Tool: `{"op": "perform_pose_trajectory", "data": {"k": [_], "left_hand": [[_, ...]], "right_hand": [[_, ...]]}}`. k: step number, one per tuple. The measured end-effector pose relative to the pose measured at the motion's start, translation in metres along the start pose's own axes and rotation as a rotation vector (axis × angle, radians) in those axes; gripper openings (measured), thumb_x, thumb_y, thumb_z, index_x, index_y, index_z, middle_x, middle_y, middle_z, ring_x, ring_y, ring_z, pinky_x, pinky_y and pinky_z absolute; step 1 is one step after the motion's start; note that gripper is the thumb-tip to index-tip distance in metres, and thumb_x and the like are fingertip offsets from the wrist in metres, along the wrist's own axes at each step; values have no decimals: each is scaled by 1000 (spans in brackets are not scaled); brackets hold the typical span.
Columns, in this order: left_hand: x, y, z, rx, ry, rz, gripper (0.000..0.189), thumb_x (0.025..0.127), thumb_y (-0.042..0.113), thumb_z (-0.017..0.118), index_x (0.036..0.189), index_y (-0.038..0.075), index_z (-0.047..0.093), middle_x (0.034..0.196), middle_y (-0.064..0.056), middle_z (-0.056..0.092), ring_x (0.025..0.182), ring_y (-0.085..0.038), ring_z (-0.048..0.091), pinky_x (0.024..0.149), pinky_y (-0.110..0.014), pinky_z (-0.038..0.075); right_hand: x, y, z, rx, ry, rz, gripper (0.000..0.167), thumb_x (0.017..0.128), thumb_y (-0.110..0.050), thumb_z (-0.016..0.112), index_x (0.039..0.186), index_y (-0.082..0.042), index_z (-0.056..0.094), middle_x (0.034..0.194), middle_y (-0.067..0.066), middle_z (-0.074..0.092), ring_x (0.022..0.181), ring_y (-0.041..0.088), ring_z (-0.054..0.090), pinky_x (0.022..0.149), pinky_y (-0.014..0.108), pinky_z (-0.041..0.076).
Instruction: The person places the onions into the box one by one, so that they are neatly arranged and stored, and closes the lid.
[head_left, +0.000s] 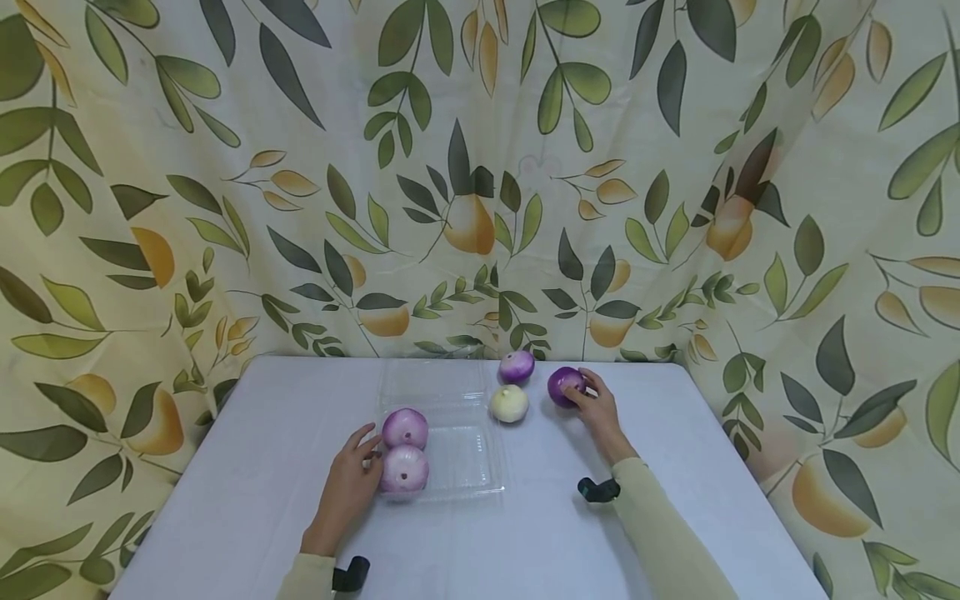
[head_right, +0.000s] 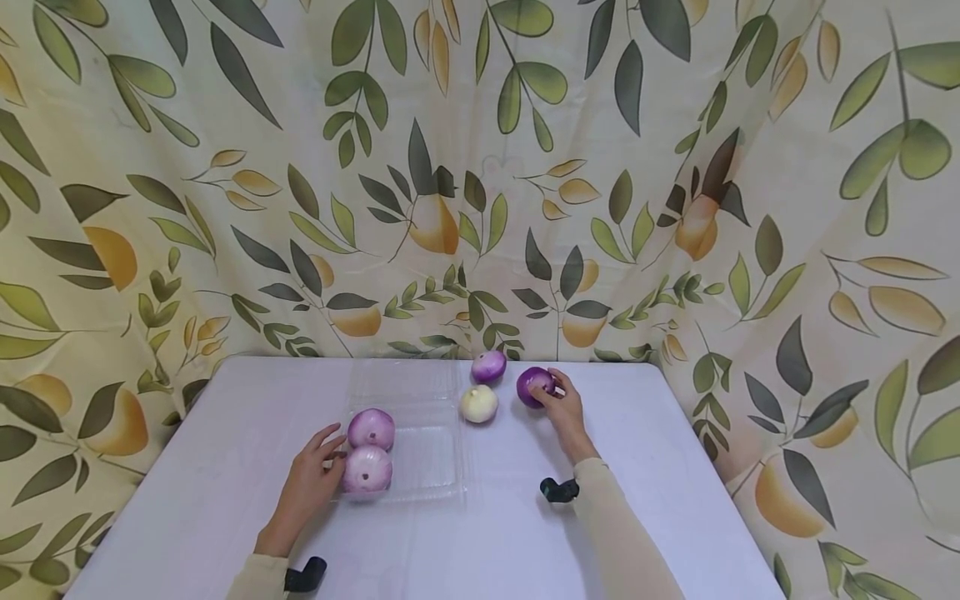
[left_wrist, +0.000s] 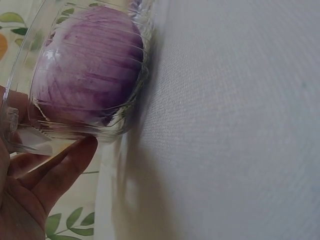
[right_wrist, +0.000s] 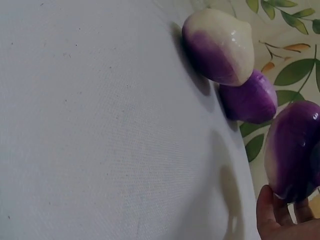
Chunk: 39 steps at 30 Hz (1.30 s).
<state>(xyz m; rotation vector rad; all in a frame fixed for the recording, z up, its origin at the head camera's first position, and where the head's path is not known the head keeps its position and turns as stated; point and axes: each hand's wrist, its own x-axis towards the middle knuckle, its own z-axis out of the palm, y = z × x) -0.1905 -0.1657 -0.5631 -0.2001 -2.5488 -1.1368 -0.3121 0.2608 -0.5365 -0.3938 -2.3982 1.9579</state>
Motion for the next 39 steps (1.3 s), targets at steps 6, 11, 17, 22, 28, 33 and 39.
{"op": "perform_pose_trajectory", "data": {"k": [6, 11, 17, 22, 28, 33, 39], "left_hand": [[0, 1, 0, 8, 7, 0, 34, 87, 0, 59, 120, -7, 66, 140, -16, 55, 96, -25, 72, 78, -36, 61], [0, 2, 0, 15, 12, 3, 33, 87, 1, 60, 119, -6, 67, 140, -16, 56, 95, -25, 72, 78, -37, 61], [1, 1, 1, 12, 17, 6, 34, 87, 1, 60, 119, -6, 67, 140, -16, 56, 94, -24, 72, 77, -37, 61], [0, 1, 0, 13, 22, 12, 34, 86, 0, 60, 118, -5, 68, 139, -15, 57, 93, -22, 72, 76, -37, 61], [0, 0, -1, 26, 20, 16, 33, 85, 0, 61, 117, -4, 68, 138, -15, 57, 92, -21, 72, 73, -33, 59], [1, -1, 0, 28, 19, 17, 33, 85, 0, 62, 118, -4, 68, 138, -15, 57, 92, -22, 72, 72, -30, 59], [1, -1, 0, 21, 28, 28, 34, 84, -3, 62, 117, -6, 68, 138, -18, 57, 90, -23, 72, 71, -32, 59]], "right_hand": [[-3, -4, -5, -11, 1, -25, 67, 90, -20, 69, 150, -15, 39, 153, 19, 34, 131, 32, 41, 83, 15, 48], [-7, -7, -9, -22, -1, -45, 67, 91, -22, 69, 150, -16, 38, 154, 17, 35, 132, 30, 41, 87, 17, 47], [-14, -11, -13, -22, -21, -74, 68, 92, -24, 68, 152, -16, 36, 153, 18, 34, 130, 30, 42, 89, 16, 47], [-20, -15, -14, -14, -25, -80, 68, 92, -25, 68, 152, -16, 36, 155, 16, 33, 132, 31, 41, 104, 32, 46], [-31, -20, -14, 31, -42, -67, 69, 93, -25, 67, 152, -17, 34, 157, 15, 31, 139, 34, 36, 116, 49, 37], [-38, -22, -13, 43, -59, -73, 69, 93, -25, 67, 152, -17, 33, 156, 14, 32, 139, 33, 36, 117, 50, 35], [-46, -25, -10, 29, -55, -103, 68, 91, -25, 69, 150, -18, 36, 153, 12, 37, 132, 27, 41, 112, 42, 40]]}}
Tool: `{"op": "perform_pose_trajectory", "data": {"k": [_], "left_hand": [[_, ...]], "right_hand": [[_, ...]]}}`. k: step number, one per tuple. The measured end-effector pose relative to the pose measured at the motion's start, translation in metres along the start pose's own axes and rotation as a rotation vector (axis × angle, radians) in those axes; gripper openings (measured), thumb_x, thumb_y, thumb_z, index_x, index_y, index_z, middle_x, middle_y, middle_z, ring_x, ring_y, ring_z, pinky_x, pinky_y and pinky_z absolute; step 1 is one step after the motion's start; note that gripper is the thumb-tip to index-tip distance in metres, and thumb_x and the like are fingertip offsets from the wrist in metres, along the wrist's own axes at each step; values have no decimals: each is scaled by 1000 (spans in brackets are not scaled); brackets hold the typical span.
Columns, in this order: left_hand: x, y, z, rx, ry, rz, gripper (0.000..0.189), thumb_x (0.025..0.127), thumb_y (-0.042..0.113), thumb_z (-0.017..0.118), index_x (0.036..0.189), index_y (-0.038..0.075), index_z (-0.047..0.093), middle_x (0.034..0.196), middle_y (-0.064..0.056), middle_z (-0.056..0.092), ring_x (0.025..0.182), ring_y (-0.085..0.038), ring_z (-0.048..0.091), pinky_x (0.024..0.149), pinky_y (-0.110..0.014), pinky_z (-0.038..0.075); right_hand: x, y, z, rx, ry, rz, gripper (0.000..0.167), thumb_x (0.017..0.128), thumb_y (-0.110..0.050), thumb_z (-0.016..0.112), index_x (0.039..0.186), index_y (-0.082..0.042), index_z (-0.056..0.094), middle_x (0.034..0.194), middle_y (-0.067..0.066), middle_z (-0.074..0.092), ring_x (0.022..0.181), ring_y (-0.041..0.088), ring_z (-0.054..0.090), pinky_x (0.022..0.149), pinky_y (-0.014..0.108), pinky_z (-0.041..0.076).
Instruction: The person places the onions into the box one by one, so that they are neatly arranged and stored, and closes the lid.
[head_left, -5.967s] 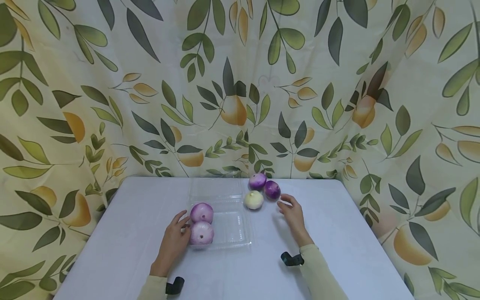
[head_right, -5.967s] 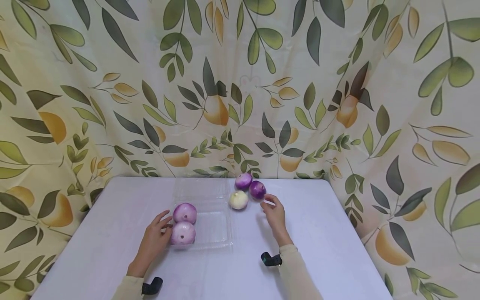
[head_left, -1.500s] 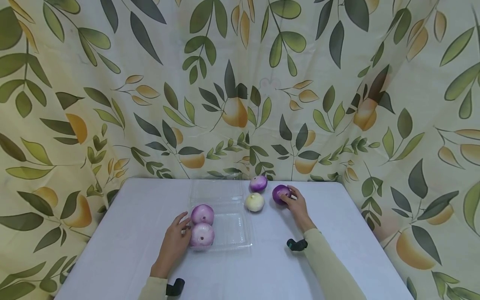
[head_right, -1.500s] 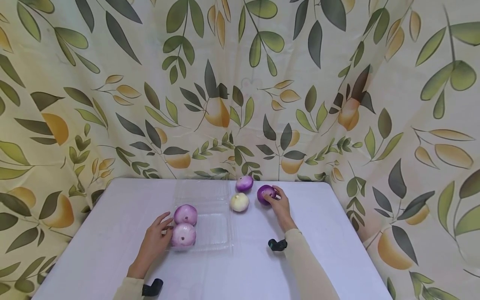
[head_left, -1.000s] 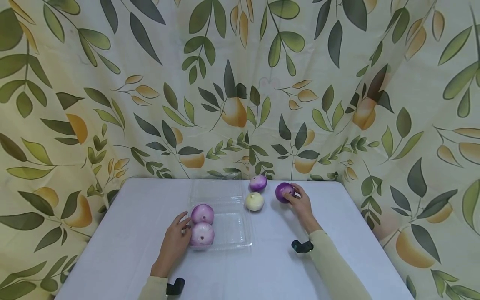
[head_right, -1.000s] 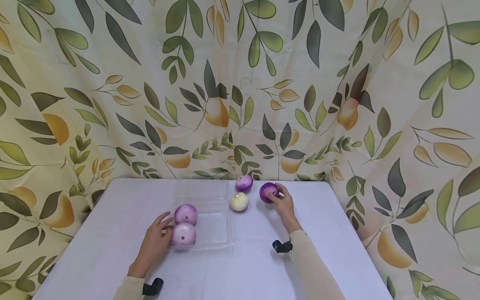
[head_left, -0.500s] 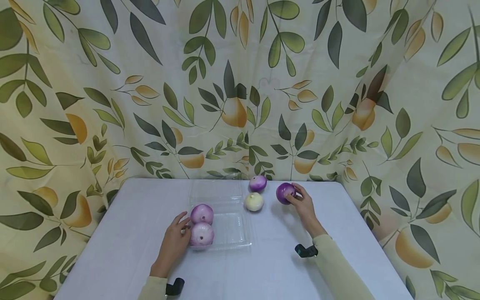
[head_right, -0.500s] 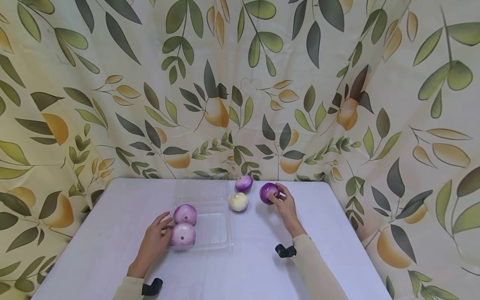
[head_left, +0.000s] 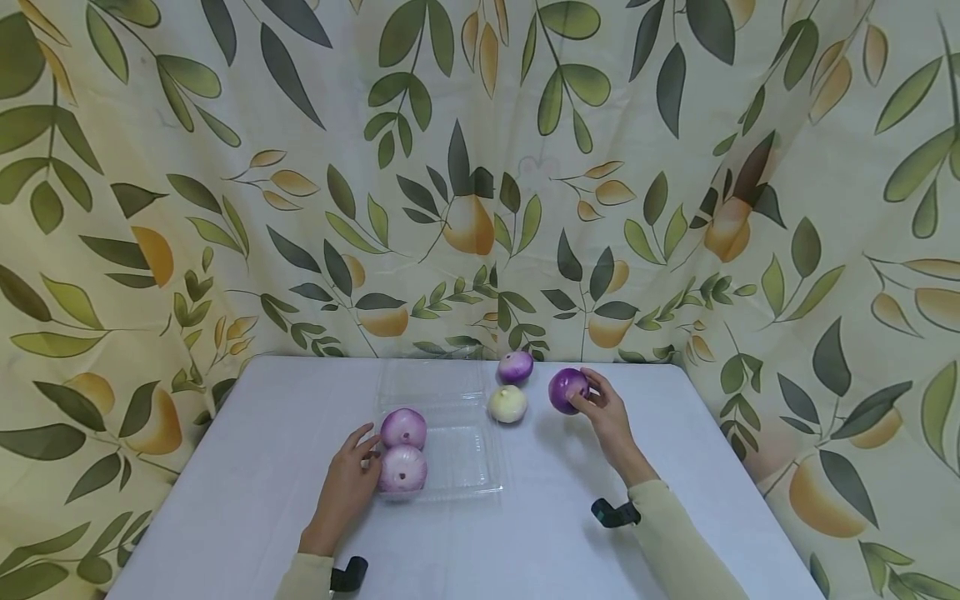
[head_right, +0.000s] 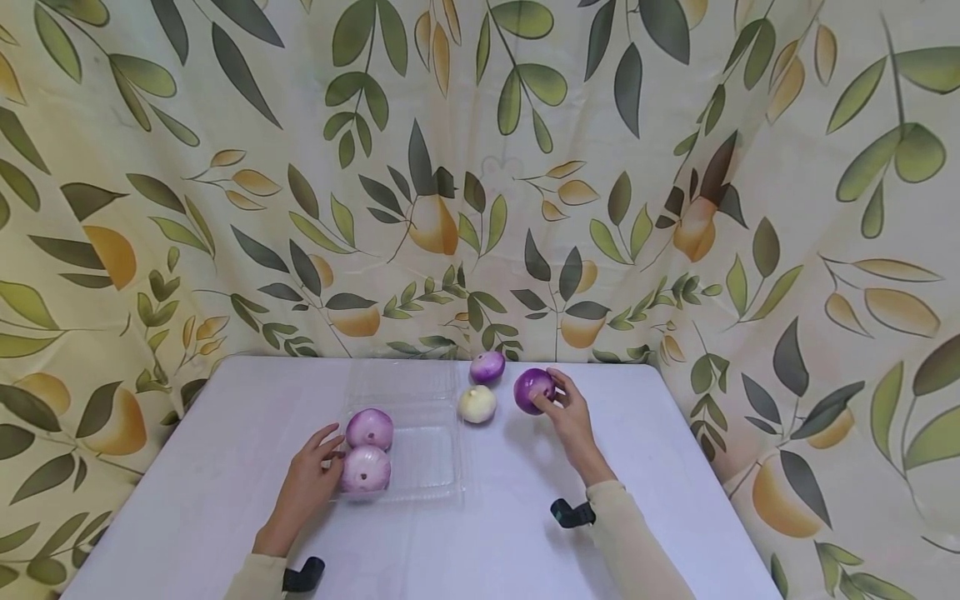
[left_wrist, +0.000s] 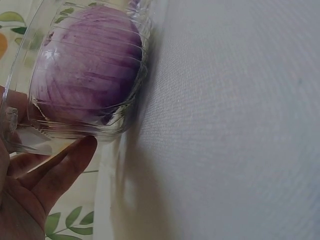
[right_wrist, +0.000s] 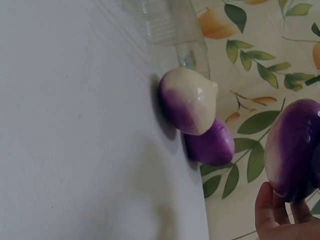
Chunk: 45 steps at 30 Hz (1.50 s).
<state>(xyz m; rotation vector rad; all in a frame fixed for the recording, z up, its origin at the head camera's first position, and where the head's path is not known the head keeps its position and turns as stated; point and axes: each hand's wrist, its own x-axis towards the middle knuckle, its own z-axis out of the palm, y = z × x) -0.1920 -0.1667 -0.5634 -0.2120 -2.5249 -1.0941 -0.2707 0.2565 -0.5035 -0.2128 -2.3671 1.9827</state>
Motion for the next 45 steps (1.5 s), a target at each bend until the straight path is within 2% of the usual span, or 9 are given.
{"op": "perform_pose_trajectory", "data": {"k": [5, 14, 23, 29, 31, 38, 45], "left_hand": [[0, 1, 0, 6, 7, 1, 33, 84, -2, 62, 117, -5, 68, 137, -17, 57, 90, -22, 72, 70, -27, 57], [0, 0, 0, 8, 7, 11, 33, 84, -2, 62, 117, -6, 68, 137, -18, 57, 90, -23, 72, 71, -32, 59], [-1, 1, 1, 25, 16, 14, 33, 84, -1, 62, 116, -5, 69, 137, -17, 58, 90, -22, 72, 71, -30, 58], [0, 3, 0, 26, 5, 3, 33, 84, -1, 62, 117, -5, 68, 137, -16, 57, 91, -23, 72, 73, -34, 58], [0, 3, 0, 25, -7, -6, 34, 85, -1, 62, 118, -5, 68, 138, -16, 57, 93, -23, 72, 74, -36, 58], [1, 3, -1, 31, -24, -18, 35, 85, -1, 61, 119, -6, 67, 139, -17, 56, 94, -24, 72, 76, -38, 59], [1, 3, 0, 29, -21, -17, 35, 85, -1, 61, 119, -6, 67, 139, -17, 56, 93, -25, 72, 77, -39, 60]], "right_hand": [[-6, -3, 3, -13, -15, -22, 67, 91, -25, 69, 150, -17, 37, 151, 11, 38, 130, 23, 43, 105, 31, 44], [-16, -6, 9, 9, -46, -33, 68, 91, -23, 70, 150, -18, 37, 151, 10, 38, 134, 27, 41, 115, 48, 36], [-29, -11, 13, -1, -77, -42, 68, 91, -23, 70, 150, -17, 38, 149, 8, 39, 132, 24, 42, 113, 44, 38], [-35, -14, 17, 0, -90, -52, 67, 90, -23, 71, 149, -18, 39, 149, 8, 39, 134, 25, 43, 112, 43, 40], [-36, -14, 19, 0, -94, -61, 66, 90, -23, 71, 148, -18, 40, 148, 8, 39, 132, 24, 43, 110, 41, 42], [-39, -15, 28, 40, -112, -72, 64, 89, -18, 71, 147, -16, 42, 144, 6, 42, 127, 19, 45, 96, 19, 47], [-43, -14, 37, 73, -127, -63, 66, 89, -18, 71, 147, -15, 41, 145, 6, 42, 128, 18, 46, 104, 29, 45]]}}
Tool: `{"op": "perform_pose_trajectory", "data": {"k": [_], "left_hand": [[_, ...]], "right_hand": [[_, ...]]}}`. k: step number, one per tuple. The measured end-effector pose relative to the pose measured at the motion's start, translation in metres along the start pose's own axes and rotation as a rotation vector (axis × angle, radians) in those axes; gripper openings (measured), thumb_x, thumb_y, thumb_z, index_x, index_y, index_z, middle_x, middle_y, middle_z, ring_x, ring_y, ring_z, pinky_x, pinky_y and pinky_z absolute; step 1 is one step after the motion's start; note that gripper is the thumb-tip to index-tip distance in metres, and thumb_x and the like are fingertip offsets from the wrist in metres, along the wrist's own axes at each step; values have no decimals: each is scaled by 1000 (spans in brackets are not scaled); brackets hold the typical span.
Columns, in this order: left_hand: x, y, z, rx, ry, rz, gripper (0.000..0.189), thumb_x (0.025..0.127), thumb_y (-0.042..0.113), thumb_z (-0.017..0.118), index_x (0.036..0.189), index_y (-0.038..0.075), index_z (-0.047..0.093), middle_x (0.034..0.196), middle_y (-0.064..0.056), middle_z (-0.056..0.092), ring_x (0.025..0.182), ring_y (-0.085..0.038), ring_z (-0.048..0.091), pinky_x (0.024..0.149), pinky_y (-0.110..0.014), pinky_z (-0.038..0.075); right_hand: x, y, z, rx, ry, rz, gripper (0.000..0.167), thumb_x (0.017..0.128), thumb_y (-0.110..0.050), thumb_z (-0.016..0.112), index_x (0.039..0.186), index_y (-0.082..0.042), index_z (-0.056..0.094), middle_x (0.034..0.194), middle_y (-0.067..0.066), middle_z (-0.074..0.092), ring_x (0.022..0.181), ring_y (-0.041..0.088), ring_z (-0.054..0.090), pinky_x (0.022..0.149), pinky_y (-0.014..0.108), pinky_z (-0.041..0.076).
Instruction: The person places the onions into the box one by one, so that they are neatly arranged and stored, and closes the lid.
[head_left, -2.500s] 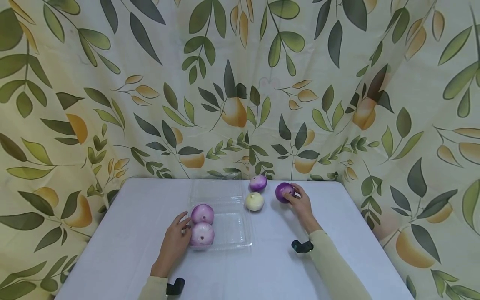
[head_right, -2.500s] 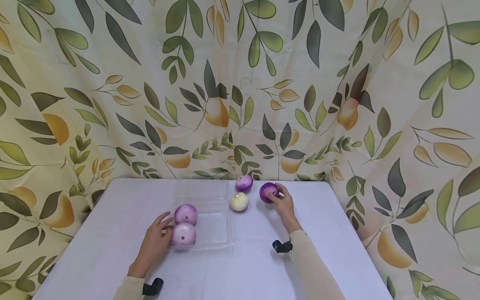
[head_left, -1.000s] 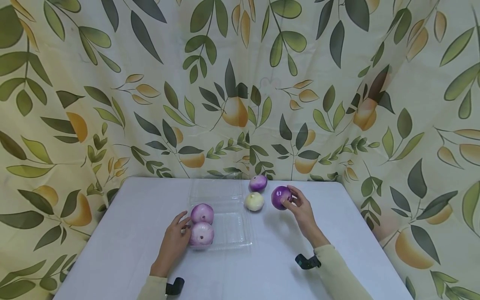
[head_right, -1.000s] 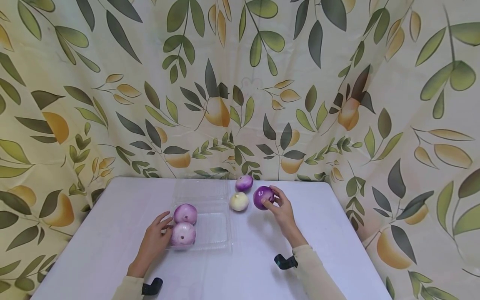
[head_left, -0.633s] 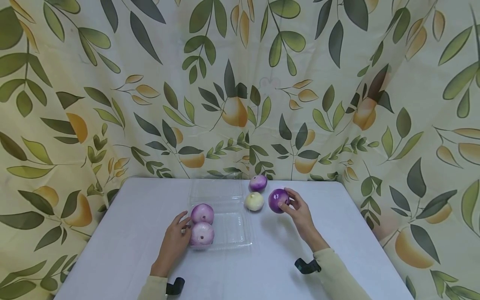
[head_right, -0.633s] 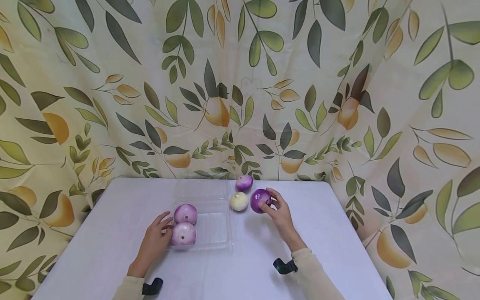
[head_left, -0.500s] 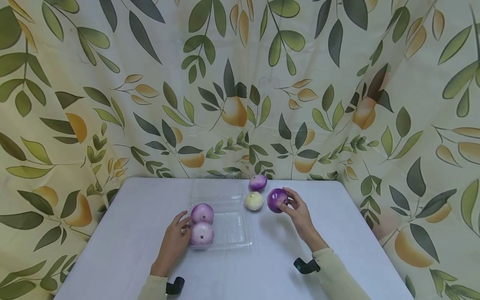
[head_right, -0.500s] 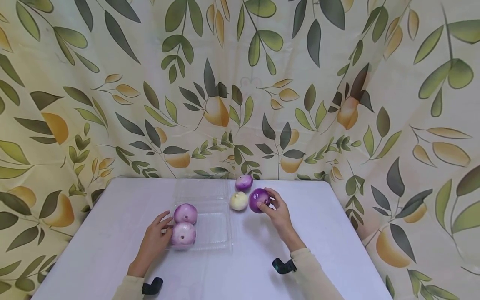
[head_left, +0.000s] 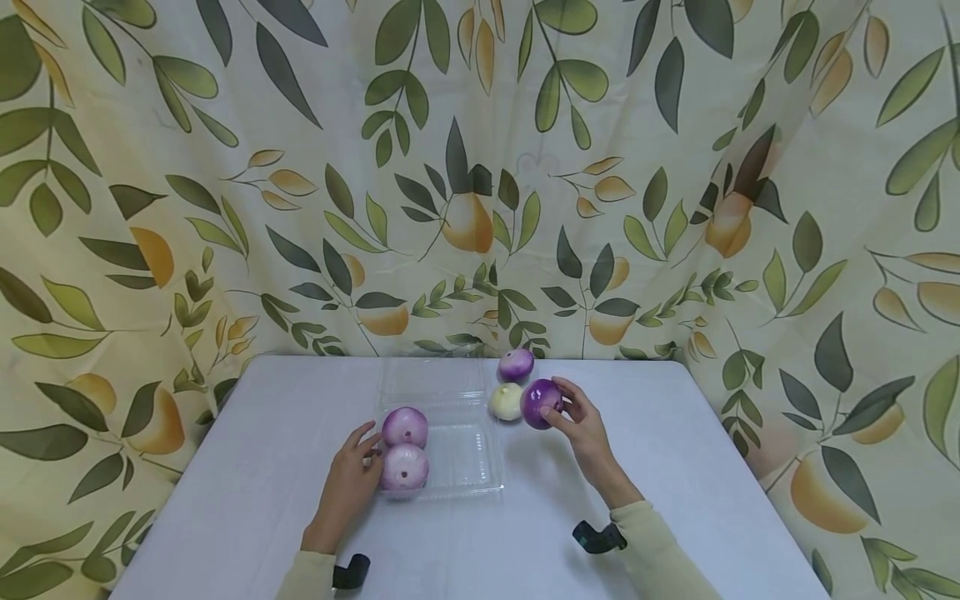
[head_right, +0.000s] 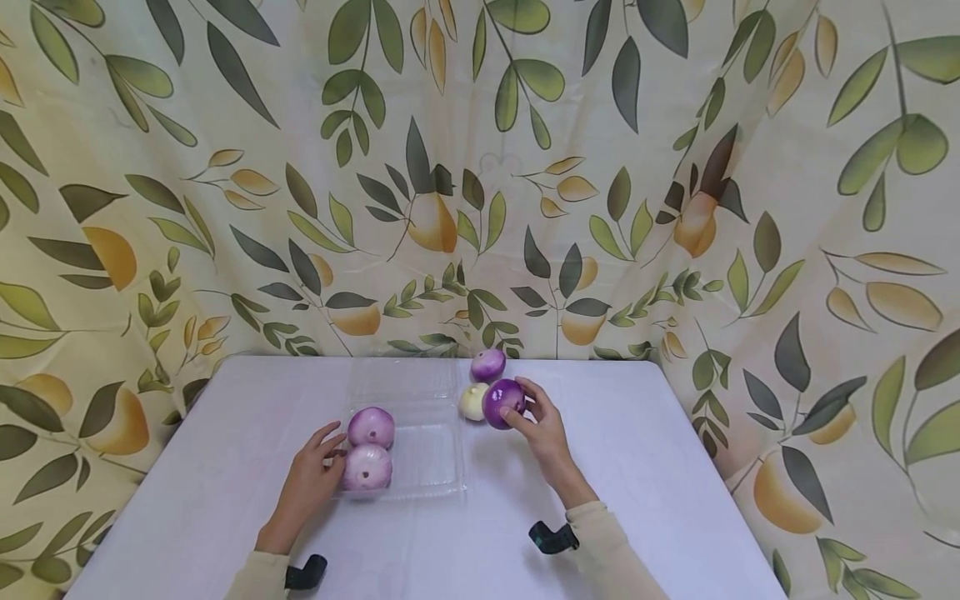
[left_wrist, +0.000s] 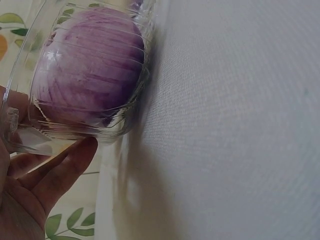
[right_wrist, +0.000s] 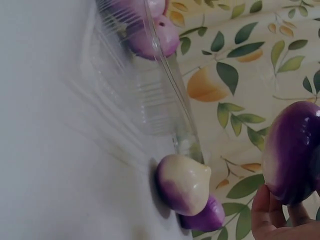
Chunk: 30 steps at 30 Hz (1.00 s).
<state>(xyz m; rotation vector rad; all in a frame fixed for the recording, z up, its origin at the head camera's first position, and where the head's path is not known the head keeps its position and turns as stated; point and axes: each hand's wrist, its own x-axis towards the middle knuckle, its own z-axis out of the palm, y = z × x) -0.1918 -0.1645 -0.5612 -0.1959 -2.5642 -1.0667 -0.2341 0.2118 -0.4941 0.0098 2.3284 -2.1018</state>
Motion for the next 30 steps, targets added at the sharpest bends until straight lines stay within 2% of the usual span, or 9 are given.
{"op": "perform_pose_trajectory", "data": {"k": [8, 17, 25, 30], "left_hand": [[-1, -1, 1, -12, -2, 2, 35, 85, -3, 60, 119, -7, 66, 140, -17, 55, 94, -25, 72, 78, -40, 60], [-1, 0, 1, -13, 5, 12, 34, 85, -3, 61, 119, -7, 67, 139, -18, 55, 93, -26, 72, 77, -39, 60], [-2, 0, 1, -25, 8, 23, 35, 84, -3, 62, 118, -8, 67, 138, -20, 56, 91, -25, 72, 74, -37, 61], [-1, 0, 0, -41, -2, 16, 35, 85, -3, 62, 119, -8, 66, 140, -20, 55, 93, -27, 72, 77, -38, 61]], "right_hand": [[-5, 6, 12, 80, -1, -2, 63, 88, -14, 71, 145, -16, 44, 140, 3, 44, 120, 10, 50, 94, 17, 49], [-9, 11, 27, 152, -43, 9, 61, 90, -14, 68, 145, -15, 42, 144, 6, 42, 125, 16, 47, 97, 18, 48], [-12, 10, 40, 286, -72, 28, 58, 91, -8, 65, 144, -13, 42, 140, 3, 43, 126, 18, 47, 98, 22, 50], [-13, 10, 46, 262, -77, 22, 59, 90, -10, 66, 144, -13, 43, 140, 4, 44, 125, 18, 48, 101, 27, 48]]}}
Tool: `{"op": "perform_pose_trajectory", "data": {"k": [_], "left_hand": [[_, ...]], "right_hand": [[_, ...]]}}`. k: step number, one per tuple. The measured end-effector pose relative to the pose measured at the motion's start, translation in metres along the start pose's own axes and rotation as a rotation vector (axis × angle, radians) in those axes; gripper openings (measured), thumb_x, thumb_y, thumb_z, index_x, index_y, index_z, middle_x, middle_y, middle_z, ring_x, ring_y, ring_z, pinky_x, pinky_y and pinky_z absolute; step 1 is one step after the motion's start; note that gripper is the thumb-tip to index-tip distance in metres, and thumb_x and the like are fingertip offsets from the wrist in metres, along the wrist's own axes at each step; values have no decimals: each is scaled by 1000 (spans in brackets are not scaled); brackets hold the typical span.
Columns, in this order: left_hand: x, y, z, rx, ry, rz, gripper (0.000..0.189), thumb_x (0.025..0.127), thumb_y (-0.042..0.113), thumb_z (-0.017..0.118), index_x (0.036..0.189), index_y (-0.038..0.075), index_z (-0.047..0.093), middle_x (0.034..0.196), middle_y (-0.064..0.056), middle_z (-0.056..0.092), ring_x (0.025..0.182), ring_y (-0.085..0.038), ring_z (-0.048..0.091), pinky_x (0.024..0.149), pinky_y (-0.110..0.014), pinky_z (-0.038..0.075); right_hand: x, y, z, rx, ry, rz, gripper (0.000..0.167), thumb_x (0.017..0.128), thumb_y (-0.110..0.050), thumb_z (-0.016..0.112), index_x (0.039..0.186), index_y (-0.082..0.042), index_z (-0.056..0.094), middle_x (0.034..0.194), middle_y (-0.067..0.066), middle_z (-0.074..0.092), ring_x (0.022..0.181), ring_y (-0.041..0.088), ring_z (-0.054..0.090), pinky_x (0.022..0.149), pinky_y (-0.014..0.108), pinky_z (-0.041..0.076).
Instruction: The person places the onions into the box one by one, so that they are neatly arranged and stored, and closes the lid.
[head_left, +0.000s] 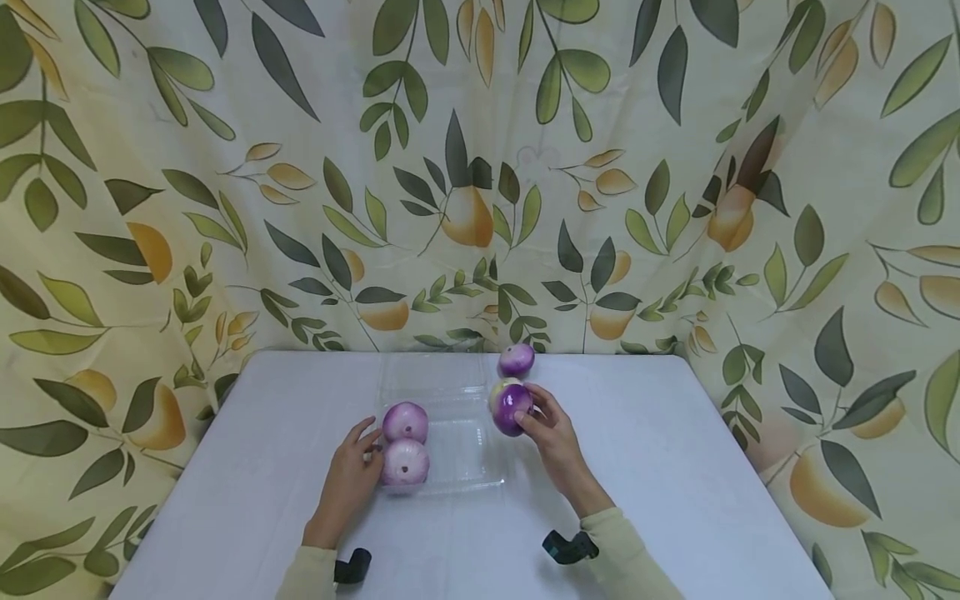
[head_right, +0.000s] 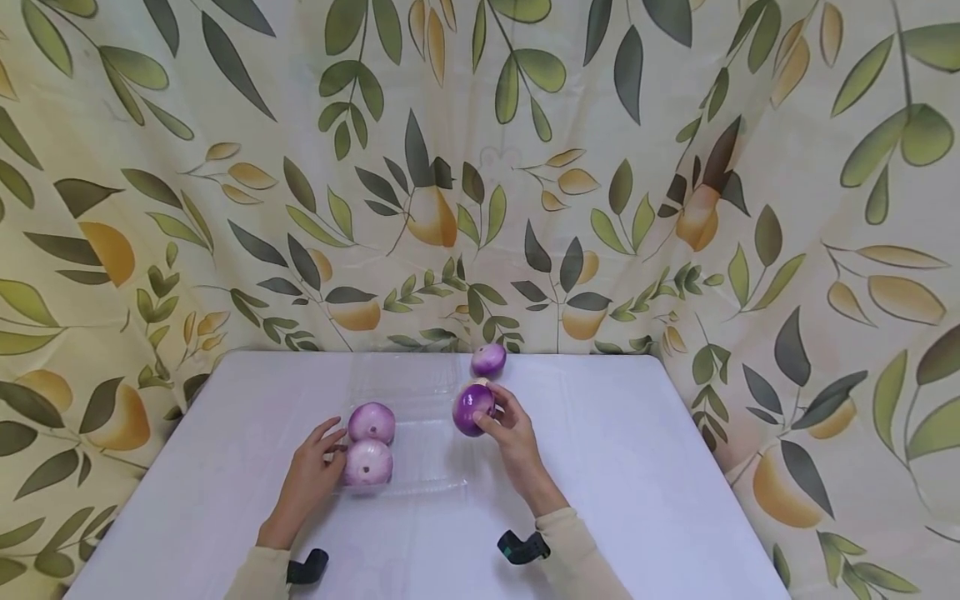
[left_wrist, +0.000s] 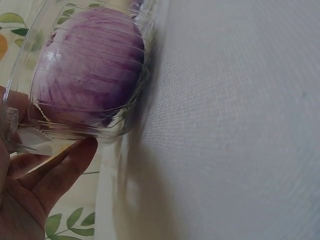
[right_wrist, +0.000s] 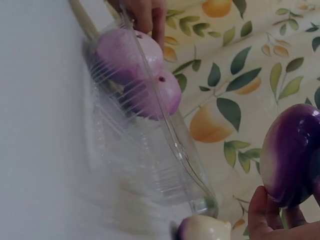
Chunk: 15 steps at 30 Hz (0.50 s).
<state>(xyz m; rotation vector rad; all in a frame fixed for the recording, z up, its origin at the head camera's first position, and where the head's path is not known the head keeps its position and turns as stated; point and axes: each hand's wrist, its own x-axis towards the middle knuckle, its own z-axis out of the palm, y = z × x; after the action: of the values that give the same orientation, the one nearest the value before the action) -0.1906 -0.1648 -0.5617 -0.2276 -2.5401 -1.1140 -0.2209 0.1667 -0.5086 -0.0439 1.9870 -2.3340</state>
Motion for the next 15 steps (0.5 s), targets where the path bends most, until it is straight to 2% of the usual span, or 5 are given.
{"op": "perform_pose_trajectory", "data": {"k": [7, 15], "left_hand": [[2, 1, -1, 6, 0, -14, 34, 86, -2, 61, 119, -7, 66, 139, -19, 55, 95, -28, 72, 78, -40, 60], [0, 3, 0, 38, 15, 2, 34, 85, -2, 60, 118, -7, 67, 138, -18, 56, 94, -28, 72, 76, -39, 60]], "right_hand": [[-1, 0, 9, -62, -57, -16, 61, 89, -10, 66, 145, -13, 42, 143, 7, 43, 131, 23, 45, 112, 43, 39], [-4, -3, 21, -45, -94, -30, 62, 89, -8, 66, 146, -9, 42, 136, 4, 47, 126, 20, 48, 109, 39, 41]]}}
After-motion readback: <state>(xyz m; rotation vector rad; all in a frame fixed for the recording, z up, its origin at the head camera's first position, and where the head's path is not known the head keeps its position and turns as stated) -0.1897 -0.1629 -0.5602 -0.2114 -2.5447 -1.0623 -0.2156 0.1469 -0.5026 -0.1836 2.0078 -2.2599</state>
